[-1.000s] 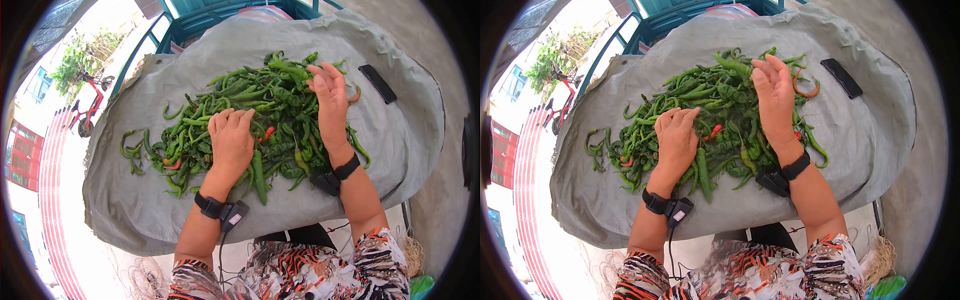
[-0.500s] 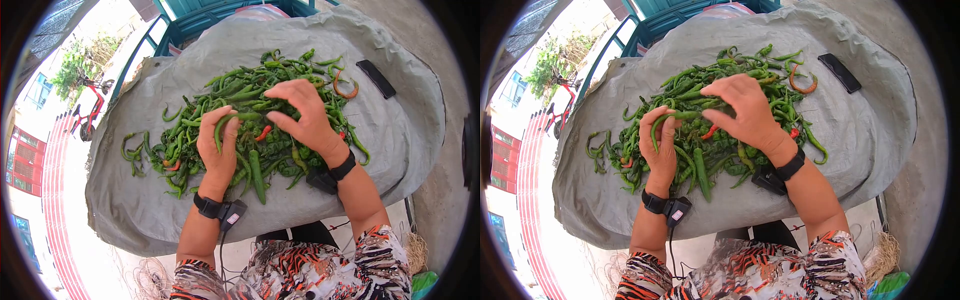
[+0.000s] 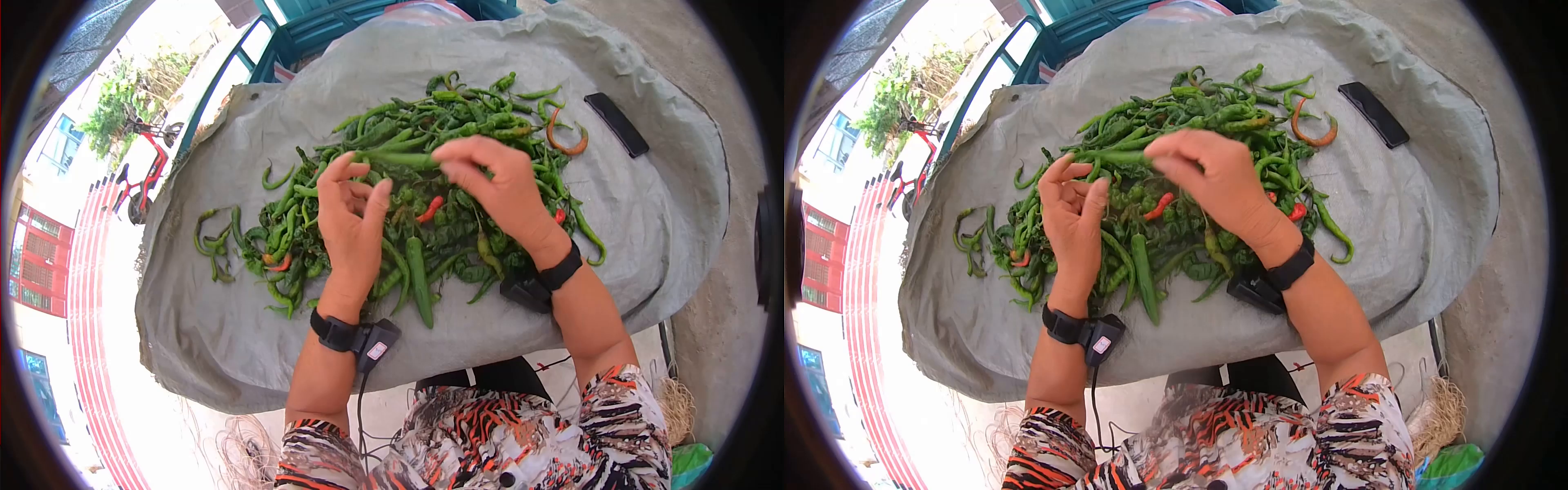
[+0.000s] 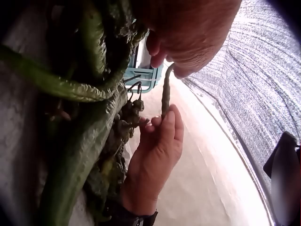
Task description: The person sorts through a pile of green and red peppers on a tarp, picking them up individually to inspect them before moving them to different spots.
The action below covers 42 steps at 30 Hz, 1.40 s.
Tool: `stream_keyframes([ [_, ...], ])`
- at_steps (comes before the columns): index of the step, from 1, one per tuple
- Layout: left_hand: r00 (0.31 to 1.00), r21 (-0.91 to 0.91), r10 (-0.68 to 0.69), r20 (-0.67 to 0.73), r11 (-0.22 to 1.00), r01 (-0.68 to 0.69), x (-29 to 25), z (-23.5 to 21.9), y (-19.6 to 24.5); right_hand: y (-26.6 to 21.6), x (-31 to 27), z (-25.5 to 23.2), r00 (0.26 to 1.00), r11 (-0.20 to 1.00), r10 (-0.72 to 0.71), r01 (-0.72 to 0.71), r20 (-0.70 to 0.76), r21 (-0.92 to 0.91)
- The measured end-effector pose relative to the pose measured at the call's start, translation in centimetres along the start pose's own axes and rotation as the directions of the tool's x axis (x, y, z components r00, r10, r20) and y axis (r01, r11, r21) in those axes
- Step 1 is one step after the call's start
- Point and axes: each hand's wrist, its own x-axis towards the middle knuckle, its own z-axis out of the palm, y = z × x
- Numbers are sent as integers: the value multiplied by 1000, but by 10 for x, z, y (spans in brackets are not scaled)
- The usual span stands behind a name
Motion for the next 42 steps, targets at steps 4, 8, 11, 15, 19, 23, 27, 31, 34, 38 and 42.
stream_keyframes([
  [4,969,316,39,245,941,-118,1,-8,-5,13,2,-4,942,960,212,-151,-261,234],
  [8,833,484,160,530,750,-452,3,-11,3,19,5,-6,924,997,58,-34,-377,71],
  [11,807,450,144,573,768,-456,2,-11,3,14,3,-7,959,999,47,-45,-279,13],
  [15,884,378,104,455,877,-298,-3,-6,3,7,4,-9,980,970,-153,124,-129,-209],
  [19,944,199,28,329,975,-98,-6,-5,6,2,2,-8,981,970,-194,192,-2,-147],
  [23,962,-93,-48,269,993,75,-8,-5,-3,-10,-3,-3,968,1000,-3,3,249,-1],
  [27,972,-219,-97,213,965,144,-7,-3,4,-10,-2,-4,921,997,64,-74,384,13],
  [31,956,-208,-82,280,968,144,-6,-3,8,-7,-4,3,912,992,87,-117,402,51],
  [34,924,-148,-73,376,979,137,-9,-3,5,-7,-2,4,920,995,52,-80,388,58],
  [38,928,-233,-16,371,966,110,-10,-1,5,-8,-2,4,938,994,95,-109,333,23],
  [42,948,-38,-48,314,997,63,-7,0,2,-3,-2,2,961,967,190,-218,199,129],
])
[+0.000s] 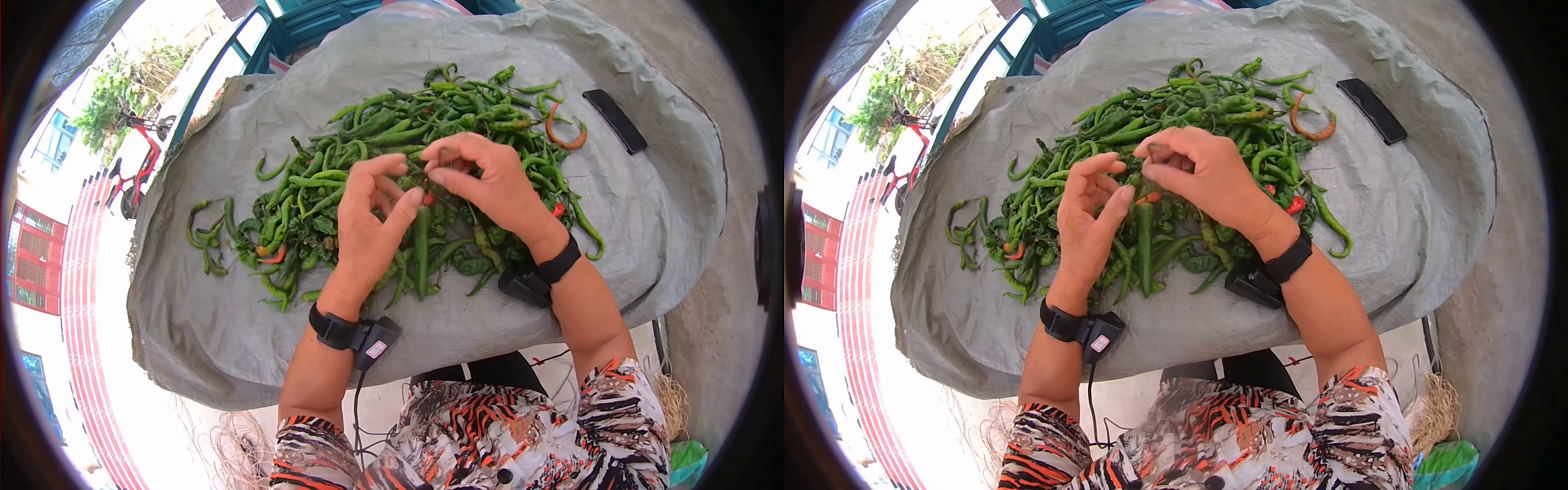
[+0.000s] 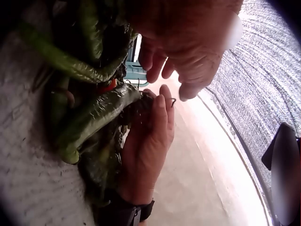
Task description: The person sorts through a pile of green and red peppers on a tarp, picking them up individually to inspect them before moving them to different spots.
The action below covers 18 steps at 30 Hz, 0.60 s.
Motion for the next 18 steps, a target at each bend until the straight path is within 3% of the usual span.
stream_keyframes([
  [4,994,161,-99,50,983,89,0,-1,-1,4,1,-1,989,980,-53,79,-141,184],
  [7,961,448,112,254,867,-220,3,-5,3,5,2,-6,982,965,-65,107,-176,239],
  [8,959,459,136,247,855,-240,2,-3,-1,5,2,-6,983,962,-45,91,-179,256],
  [11,991,351,-95,99,935,54,-1,3,6,6,2,-5,986,946,-16,68,-166,316],
  [18,995,199,-39,92,980,20,-2,0,-8,6,0,-7,998,938,52,-39,-27,344],
])
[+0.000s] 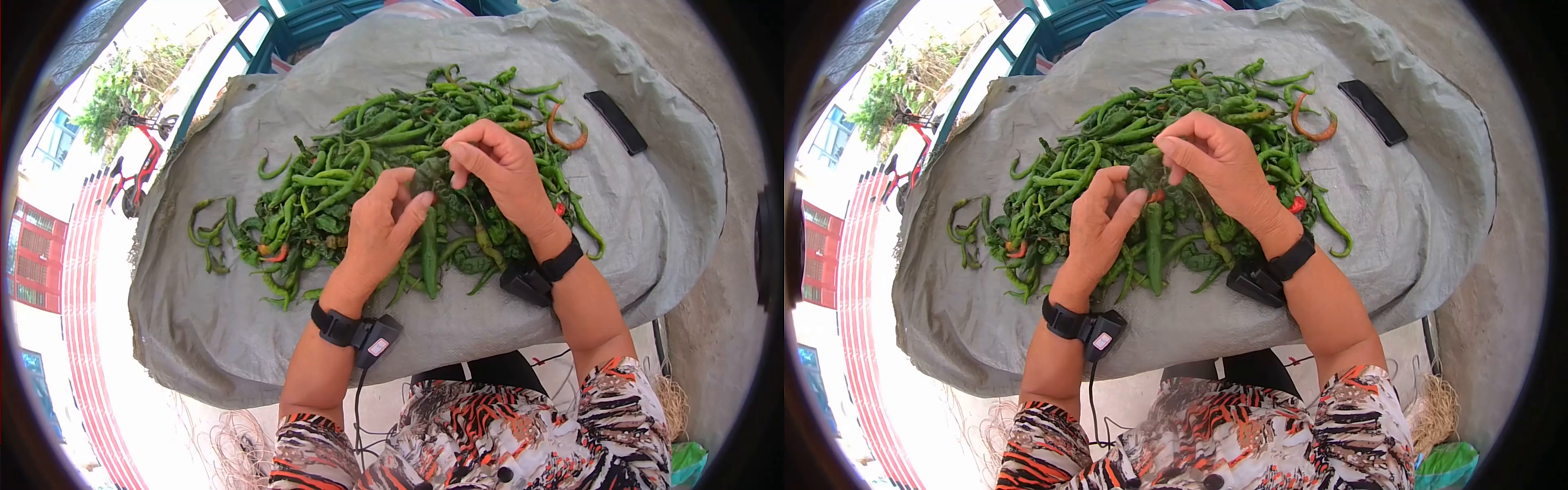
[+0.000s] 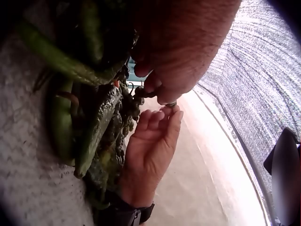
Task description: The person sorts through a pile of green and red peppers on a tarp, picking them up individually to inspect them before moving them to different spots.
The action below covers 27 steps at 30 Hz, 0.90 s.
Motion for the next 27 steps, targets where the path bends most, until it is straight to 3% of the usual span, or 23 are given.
stream_keyframes([
  [3,999,11,-13,-52,1000,14,0,0,11,2,1,-4,999,1000,26,-25,-40,16],
  [6,998,100,-56,31,994,53,2,-2,9,3,6,2,963,974,-185,206,-196,94],
  [9,968,403,172,183,885,-234,2,-5,13,-5,9,13,916,961,-204,254,-347,108],
  [10,969,452,91,230,872,-189,2,-5,21,-7,9,14,908,961,-208,258,-364,94],
  [12,956,496,125,266,832,-247,2,-6,25,-5,6,9,929,973,-213,228,-304,16],
  [15,952,509,161,259,815,-276,1,-6,19,1,1,-5,990,991,-116,111,-80,-69],
  [16,954,506,170,246,818,-276,1,-6,17,1,-1,-3,995,989,-76,66,-70,-135],
  [19,988,346,92,122,929,-130,-2,-2,18,-7,-4,1,999,946,-42,34,-20,-324],
  [23,995,114,93,21,989,-94,-4,-2,14,-6,-2,1,997,949,-2,25,74,-314],
  [27,999,-16,40,20,999,-40,-4,-1,17,-8,-3,2,976,982,128,-100,177,-163],
])
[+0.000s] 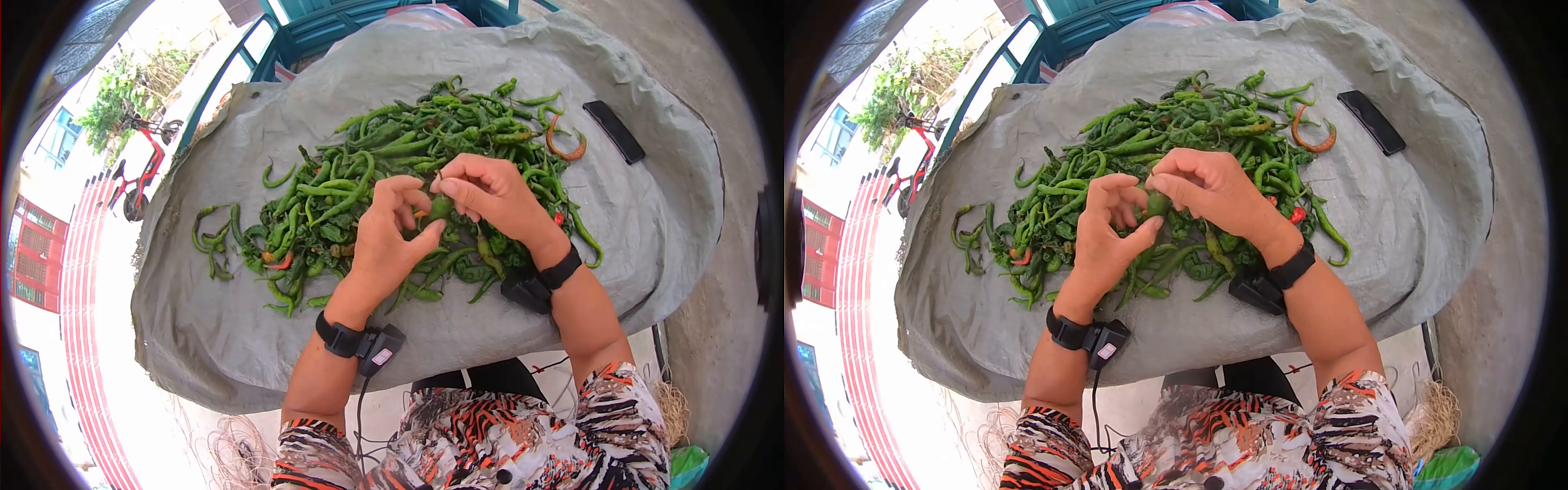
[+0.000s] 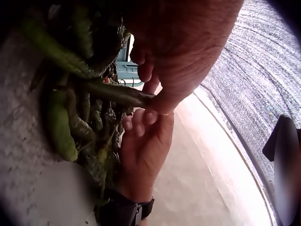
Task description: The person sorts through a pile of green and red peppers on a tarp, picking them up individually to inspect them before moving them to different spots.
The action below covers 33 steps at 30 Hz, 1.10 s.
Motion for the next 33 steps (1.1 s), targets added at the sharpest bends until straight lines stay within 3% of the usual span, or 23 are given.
stream_keyframes([
  [2,1000,-64,2,-2,998,-2,0,1,-5,-1,0,0,1000,997,26,-27,5,77],
  [4,1000,-143,15,-28,990,-19,1,3,-11,-3,-1,1,996,993,-13,23,-89,117],
  [7,999,-87,-32,-39,996,28,2,2,-13,0,1,-7,963,975,-72,122,-259,185],
  [9,994,55,106,-24,993,-104,6,3,-27,3,2,-9,916,951,-87,194,-391,242],
  [11,992,125,126,0,984,-126,6,4,-34,7,4,-10,874,923,-100,260,-476,284],
  [13,999,129,36,15,991,-38,3,4,-16,6,6,-10,834,904,-109,310,-542,295],
  [16,999,130,46,-3,991,-45,2,8,-16,6,5,-10,806,923,-113,302,-581,240],
  [21,999,118,1,-39,993,3,1,8,-9,9,7,-12,804,904,-109,325,-584,278],
  [24,937,427,215,274,846,-319,6,1,-16,-1,9,-4,775,908,-70,310,-628,282],
  [25,934,456,223,278,826,-332,4,4,-15,-2,8,-3,769,912,-68,306,-636,273],
  [28,939,476,211,272,819,-322,2,6,-12,5,5,-9,878,953,-87,211,-470,217],
  [33,954,427,157,256,867,-257,3,8,-13,8,6,3,913,990,-98,130,-396,56],
])
